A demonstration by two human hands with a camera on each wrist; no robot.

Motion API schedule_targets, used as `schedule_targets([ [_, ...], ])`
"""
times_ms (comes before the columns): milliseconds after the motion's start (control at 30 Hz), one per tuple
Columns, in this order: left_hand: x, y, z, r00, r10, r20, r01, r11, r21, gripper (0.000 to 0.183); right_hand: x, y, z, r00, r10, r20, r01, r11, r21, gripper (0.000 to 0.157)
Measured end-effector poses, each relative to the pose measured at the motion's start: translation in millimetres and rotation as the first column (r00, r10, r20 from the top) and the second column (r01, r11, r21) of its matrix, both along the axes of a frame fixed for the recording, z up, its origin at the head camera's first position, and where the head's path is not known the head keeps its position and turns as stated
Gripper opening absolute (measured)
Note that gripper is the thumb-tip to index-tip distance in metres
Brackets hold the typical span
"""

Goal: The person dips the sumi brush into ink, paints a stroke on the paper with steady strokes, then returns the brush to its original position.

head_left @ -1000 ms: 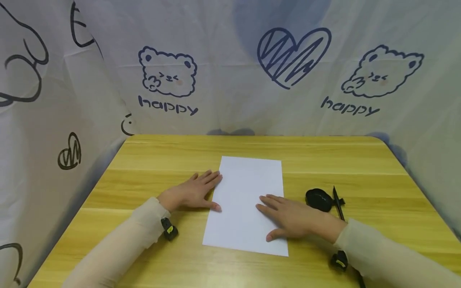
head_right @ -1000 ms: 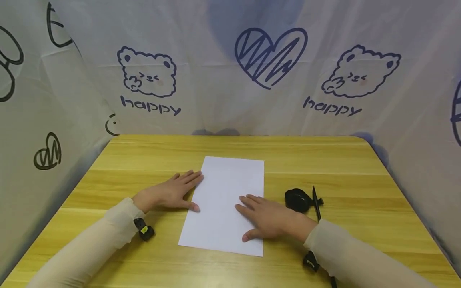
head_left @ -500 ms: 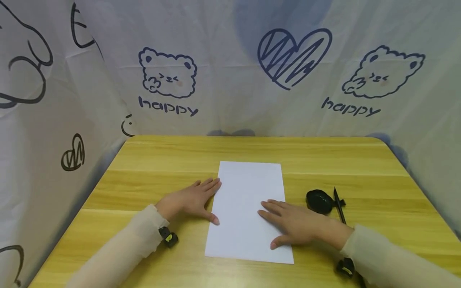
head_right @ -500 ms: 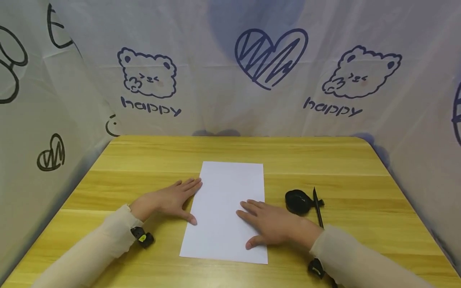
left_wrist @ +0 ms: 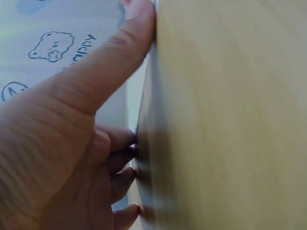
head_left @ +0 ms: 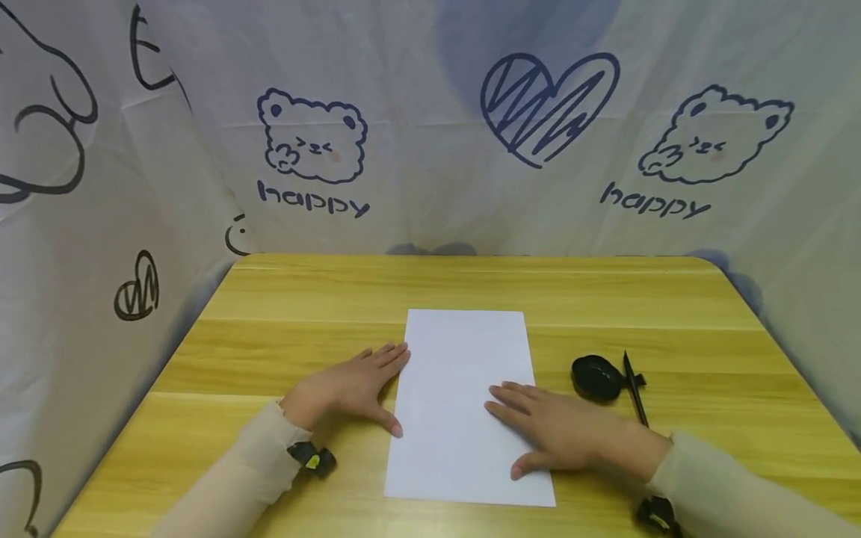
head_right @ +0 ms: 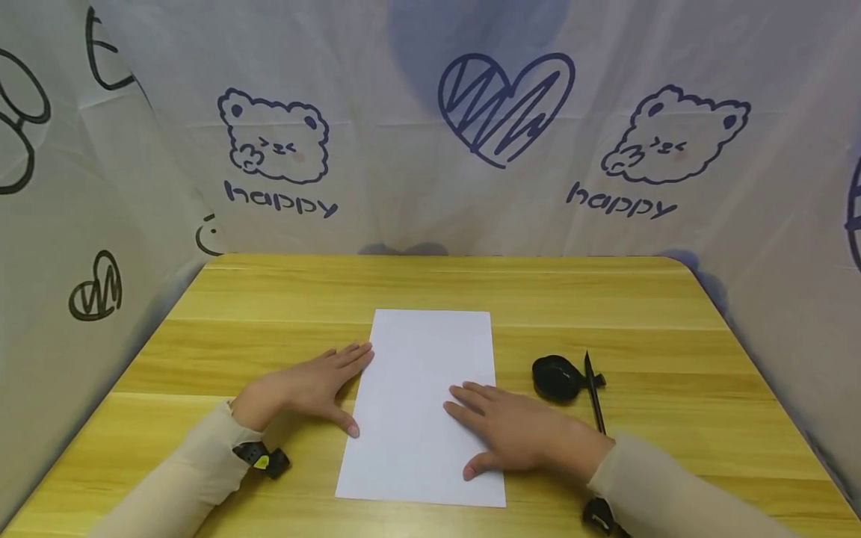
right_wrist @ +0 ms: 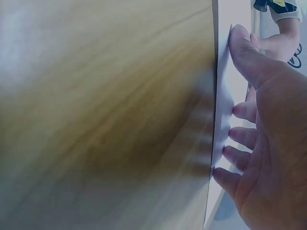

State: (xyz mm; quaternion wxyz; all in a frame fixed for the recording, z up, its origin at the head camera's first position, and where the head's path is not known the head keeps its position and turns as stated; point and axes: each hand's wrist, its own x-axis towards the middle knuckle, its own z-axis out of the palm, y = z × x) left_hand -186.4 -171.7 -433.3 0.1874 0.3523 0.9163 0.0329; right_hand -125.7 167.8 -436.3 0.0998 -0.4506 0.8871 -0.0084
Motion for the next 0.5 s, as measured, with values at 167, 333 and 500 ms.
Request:
schedule_targets([
  [167,2.8,-2,0.8,1.0,0.006,0.01,-0.006,0.999,0.039,0.12,3.5,5,4.1,1.0,0.007,-0.019,-0.008,1.0,-0.012,0.087],
  [333,4.5,-3,-0.1,1.0,0.001,-0.008,0.0,0.998,0.055,0.119,6.8,13,13.7,0.999,-0.034,-0.027,0.033,0.998,-0.061,0.086],
  [500,5.9,-4,-0.3,1.0,0.006,0.007,-0.007,0.998,0.061,0.118,9.8,25,20.7,0.996,-0.07,-0.061,0.064,0.994,-0.085,0.085],
])
